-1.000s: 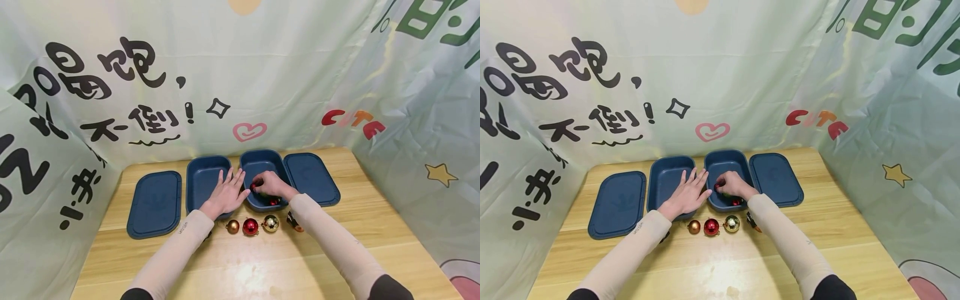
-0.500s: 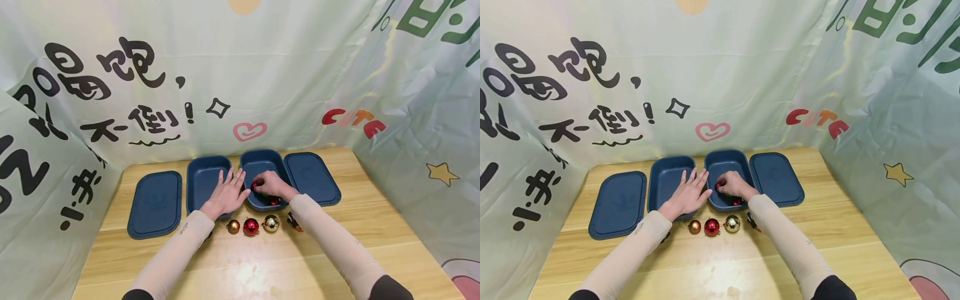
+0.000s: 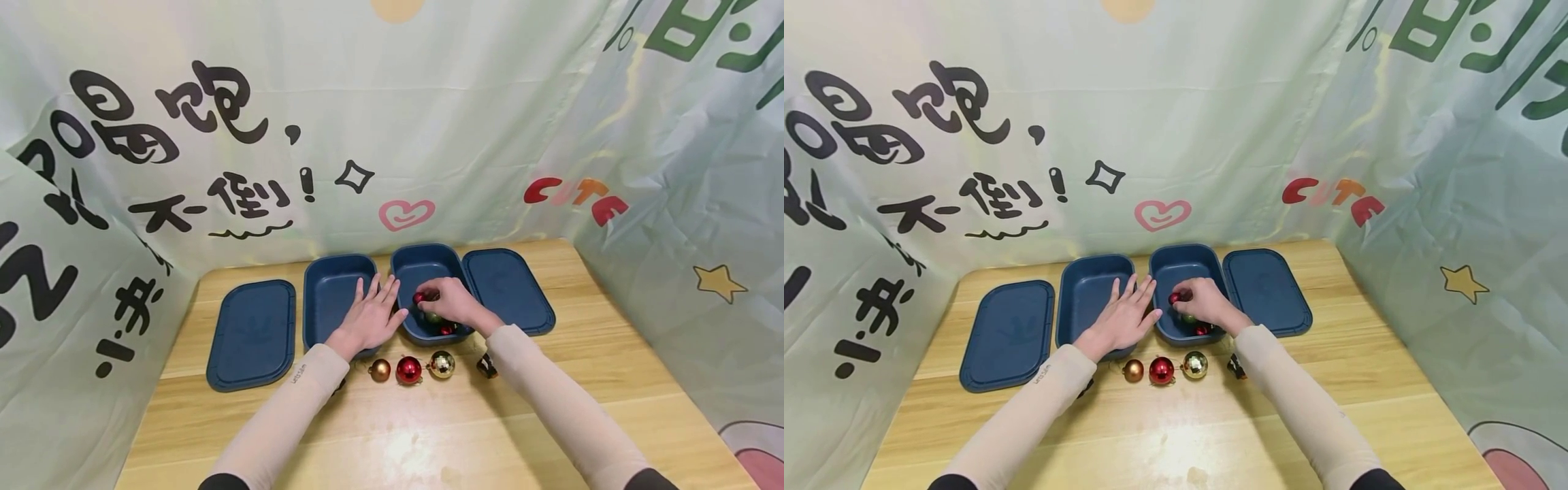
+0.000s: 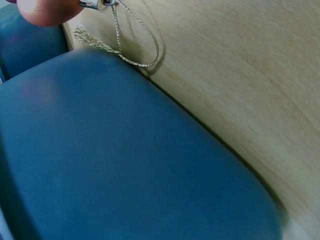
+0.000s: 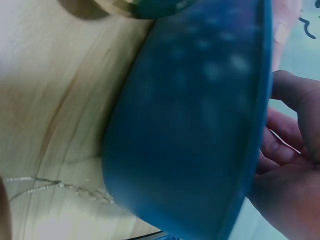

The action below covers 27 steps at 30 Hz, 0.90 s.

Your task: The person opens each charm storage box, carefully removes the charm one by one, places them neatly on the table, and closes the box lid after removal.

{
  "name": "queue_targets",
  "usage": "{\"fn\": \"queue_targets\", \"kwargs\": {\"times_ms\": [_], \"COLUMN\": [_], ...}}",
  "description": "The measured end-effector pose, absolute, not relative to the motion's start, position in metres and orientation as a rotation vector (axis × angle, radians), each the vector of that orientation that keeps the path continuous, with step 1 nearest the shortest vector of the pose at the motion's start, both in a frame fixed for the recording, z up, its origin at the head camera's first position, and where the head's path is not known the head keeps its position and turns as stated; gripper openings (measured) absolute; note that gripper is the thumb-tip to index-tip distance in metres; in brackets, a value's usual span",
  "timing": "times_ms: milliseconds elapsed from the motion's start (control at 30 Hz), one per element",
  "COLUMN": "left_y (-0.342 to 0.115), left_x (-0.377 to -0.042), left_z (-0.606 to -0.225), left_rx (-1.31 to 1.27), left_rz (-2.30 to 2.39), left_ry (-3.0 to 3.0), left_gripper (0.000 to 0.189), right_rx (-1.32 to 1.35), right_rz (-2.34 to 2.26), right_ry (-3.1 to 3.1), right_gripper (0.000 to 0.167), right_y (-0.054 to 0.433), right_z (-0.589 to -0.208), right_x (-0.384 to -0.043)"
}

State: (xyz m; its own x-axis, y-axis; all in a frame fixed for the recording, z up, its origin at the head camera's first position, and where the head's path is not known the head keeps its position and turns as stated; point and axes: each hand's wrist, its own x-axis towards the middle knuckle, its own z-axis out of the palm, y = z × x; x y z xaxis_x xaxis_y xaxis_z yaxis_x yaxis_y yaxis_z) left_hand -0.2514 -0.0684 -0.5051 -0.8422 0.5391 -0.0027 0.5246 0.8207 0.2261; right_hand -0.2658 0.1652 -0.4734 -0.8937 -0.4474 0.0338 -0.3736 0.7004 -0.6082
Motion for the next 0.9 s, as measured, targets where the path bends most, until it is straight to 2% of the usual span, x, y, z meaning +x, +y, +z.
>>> {"fn": "queue_targets", "kwargs": {"times_ms": [467, 900], "left_y": [-0.068, -0.068], "left_x": [-0.251, -0.251], "left_z": [-0.505, -0.505], "left_rx": [0.858, 0.864], "left_rz": [0.347, 0.363], "left_ry": [2.921, 2.938], "left_gripper": [0.073, 0.072], "right_rx": [-0.642, -0.757], "right_rz": [-1.102, -1.152], "right_ry": [2.828, 2.828], "right_gripper": [0.036, 0.033], "right_y": [0.185, 0.181], "right_z": [-0.458, -0.451], "right_x": [-0.246, -0.207]}}
